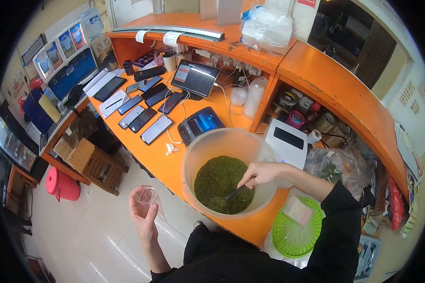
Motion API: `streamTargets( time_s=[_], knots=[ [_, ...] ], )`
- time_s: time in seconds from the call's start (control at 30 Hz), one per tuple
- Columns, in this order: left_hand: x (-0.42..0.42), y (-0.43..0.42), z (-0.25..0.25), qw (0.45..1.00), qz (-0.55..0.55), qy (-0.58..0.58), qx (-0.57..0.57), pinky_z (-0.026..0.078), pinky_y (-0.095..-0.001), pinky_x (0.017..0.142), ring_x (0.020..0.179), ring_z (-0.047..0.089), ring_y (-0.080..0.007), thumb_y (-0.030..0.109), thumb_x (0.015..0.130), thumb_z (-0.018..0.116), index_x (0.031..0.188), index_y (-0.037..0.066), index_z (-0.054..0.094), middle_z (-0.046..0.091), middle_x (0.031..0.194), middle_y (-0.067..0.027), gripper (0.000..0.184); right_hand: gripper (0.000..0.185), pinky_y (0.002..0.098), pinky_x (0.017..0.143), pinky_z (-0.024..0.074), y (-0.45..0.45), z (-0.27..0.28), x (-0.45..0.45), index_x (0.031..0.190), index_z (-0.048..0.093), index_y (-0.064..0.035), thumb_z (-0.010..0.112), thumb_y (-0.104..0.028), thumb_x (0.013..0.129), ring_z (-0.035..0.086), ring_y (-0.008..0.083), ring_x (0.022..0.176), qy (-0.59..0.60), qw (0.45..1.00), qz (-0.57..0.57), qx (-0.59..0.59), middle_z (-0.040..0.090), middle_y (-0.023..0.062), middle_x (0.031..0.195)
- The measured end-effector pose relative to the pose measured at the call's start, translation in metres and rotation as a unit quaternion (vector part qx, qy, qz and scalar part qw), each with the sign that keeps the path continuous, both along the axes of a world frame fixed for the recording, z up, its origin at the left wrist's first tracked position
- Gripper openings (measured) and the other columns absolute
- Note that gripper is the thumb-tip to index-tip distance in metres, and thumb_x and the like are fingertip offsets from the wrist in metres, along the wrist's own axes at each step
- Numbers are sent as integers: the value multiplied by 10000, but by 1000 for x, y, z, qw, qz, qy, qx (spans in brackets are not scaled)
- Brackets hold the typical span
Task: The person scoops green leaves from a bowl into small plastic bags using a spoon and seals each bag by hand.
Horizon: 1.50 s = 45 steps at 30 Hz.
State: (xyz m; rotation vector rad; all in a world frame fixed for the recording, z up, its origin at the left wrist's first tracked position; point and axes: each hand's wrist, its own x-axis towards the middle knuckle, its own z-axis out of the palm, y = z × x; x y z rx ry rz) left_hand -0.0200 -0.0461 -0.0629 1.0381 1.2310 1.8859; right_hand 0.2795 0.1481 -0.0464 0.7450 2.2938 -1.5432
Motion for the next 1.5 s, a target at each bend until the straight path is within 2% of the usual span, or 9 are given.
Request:
streamTargets(
  time_s=[0.23,0.53,0.77,0.87,0.97,1.03,1.1,1.3,1.5],
  knots=[
    [4,13,10,1000,-10,9,-10,307,-350,999,1123,460,-201,27,670,663,1162,42,464,519,1117,-80,531,309,257,680,435,-2,6,2,1121,617,-68,520,-24,832,550,110,715,39,999,0,27,614,42,746],
    [26,51,49,869,-48,492,-4,317,-401,950,1030,482,-283,161,625,765,1099,58,523,533,1029,-104,543,304,255,660,408,-6,75,12,1122,618,-74,524,-26,837,513,113,698,141,982,-87,86,586,28,726],
    [68,85,58,832,-152,531,54,342,-361,958,1076,478,-256,152,624,763,1104,61,539,536,1087,-89,538,333,297,647,468,-21,86,21,1037,651,-50,505,48,755,588,168,680,146,961,-141,188,623,69,741],
    [80,100,52,881,-259,395,38,378,-314,923,1039,503,-222,145,705,723,1129,52,529,535,1094,-72,476,336,337,687,438,-40,83,20,988,662,-59,512,48,707,576,226,687,176,898,-168,367,590,82,715],
    [82,116,34,911,-389,135,4,402,-252,897,1042,505,-142,105,781,669,1177,51,506,526,1143,-16,432,258,315,744,347,-68,102,13,937,639,-74,584,-51,686,526,171,758,136,702,-89,694,545,30,781],
    [78,122,39,878,-470,-37,-77,393,-249,918,1067,491,-118,75,794,656,1201,50,489,515,1160,-4,440,254,302,744,337,-76,112,10,930,611,-67,578,-139,688,502,136,775,119,575,-44,808,523,5,809],
    [74,128,42,821,-521,-173,-156,382,-253,942,1097,481,-129,26,769,671,1261,54,439,500,1192,-28,544,253,303,752,337,-79,116,9,935,610,-63,575,-134,694,499,142,780,104,567,-39,816,513,11,800],
    [88,105,54,910,-217,351,44,451,-342,883,1083,541,-254,-20,756,636,1347,39,311,527,1202,-164,676,248,321,802,338,-79,114,6,943,605,-60,558,-123,708,493,154,816,61,603,-60,793,500,21,813],
    [78,105,44,875,-173,453,8,519,-305,694,749,643,-230,-42,744,643,1337,19,319,625,1014,-139,679,248,340,832,333,-78,125,-1,939,599,-56,554,-105,700,494,168,830,64,609,-61,788,503,28,824]
  ],
)
